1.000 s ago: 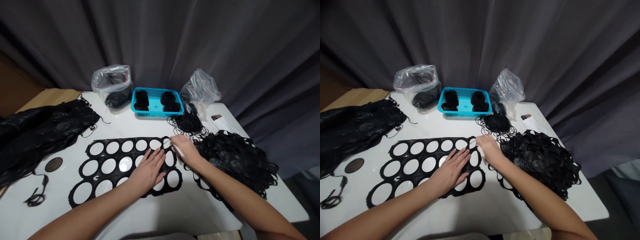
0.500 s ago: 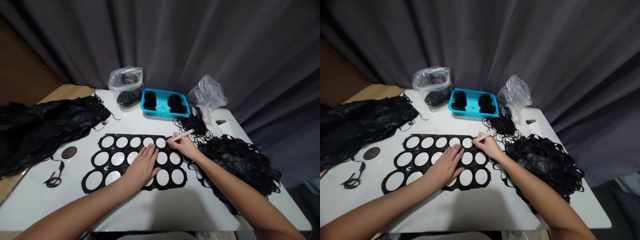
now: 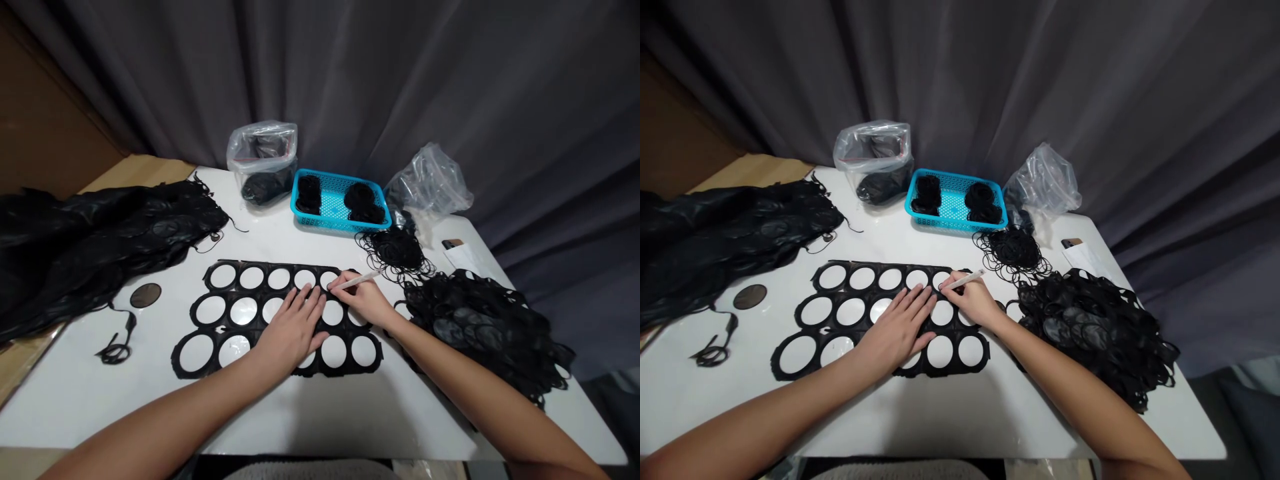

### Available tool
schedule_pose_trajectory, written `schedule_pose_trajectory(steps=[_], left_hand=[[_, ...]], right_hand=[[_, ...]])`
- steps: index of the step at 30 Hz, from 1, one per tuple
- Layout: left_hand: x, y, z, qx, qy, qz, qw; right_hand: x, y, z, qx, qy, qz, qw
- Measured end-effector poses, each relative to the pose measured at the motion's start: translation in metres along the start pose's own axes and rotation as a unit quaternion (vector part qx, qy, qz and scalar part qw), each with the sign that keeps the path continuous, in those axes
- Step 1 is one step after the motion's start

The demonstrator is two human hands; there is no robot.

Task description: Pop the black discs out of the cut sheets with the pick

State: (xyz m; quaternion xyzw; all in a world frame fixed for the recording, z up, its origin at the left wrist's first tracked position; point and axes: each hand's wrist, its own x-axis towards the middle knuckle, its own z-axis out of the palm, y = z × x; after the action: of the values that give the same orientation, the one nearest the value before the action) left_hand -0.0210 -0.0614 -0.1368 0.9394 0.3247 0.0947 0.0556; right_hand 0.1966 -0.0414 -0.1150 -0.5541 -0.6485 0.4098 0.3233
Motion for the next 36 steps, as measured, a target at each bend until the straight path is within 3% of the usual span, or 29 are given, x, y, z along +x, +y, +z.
schedule_pose_trajectory(steps=[5, 8, 10, 12, 17, 19, 22, 26, 30, 36], left_hand=[[-0.002, 0.0, 0.004, -0.006, 0.007, -0.002, 1.0], [-0.003, 0.0, 0.005, 0.0, 0.007, -0.001, 1.0], [-0.003, 0.001, 0.005, 0.002, 0.005, -0.001, 1.0], [-0.002, 0.001, 0.004, 0.002, 0.004, -0.003, 1.0], [-0.001, 0.002, 0.002, -0.007, 0.0, -0.01, 1.0], [-0.003, 0.0, -0.001, -0.009, 0.004, -0.003, 1.0], [-0.012, -0.008, -0.008, 0.014, 0.015, 0.005, 1.0], [-0.028, -0.023, -0.012, 0.037, 0.023, -0.016, 0.999], [-0.036, -0.031, -0.007, 0.01, 0.036, -0.021, 0.999], [-0.035, -0.028, -0.007, 0.012, 0.024, -0.034, 0.999]], right_hand=[[-0.009, 0.001, 0.005, -0.116, 0.011, -0.092, 0.989], [-0.014, 0.003, 0.009, -0.24, -0.021, -0.19, 0.952], [-0.009, 0.007, 0.004, -0.3, -0.025, -0.214, 0.929], [0.002, 0.012, -0.012, -0.334, 0.024, -0.19, 0.923], [0.033, 0.02, -0.071, -0.358, 0.256, -0.063, 0.896], [0.037, 0.016, -0.078, -0.317, 0.28, -0.032, 0.906], [0.035, 0.004, -0.058, -0.207, 0.224, 0.001, 0.952], [0.029, -0.015, -0.003, -0.049, 0.078, 0.013, 0.996], [0.023, -0.021, 0.033, 0.0, -0.017, 0.006, 1.0], [0.021, -0.018, 0.039, 0.015, -0.029, 0.011, 0.999]])
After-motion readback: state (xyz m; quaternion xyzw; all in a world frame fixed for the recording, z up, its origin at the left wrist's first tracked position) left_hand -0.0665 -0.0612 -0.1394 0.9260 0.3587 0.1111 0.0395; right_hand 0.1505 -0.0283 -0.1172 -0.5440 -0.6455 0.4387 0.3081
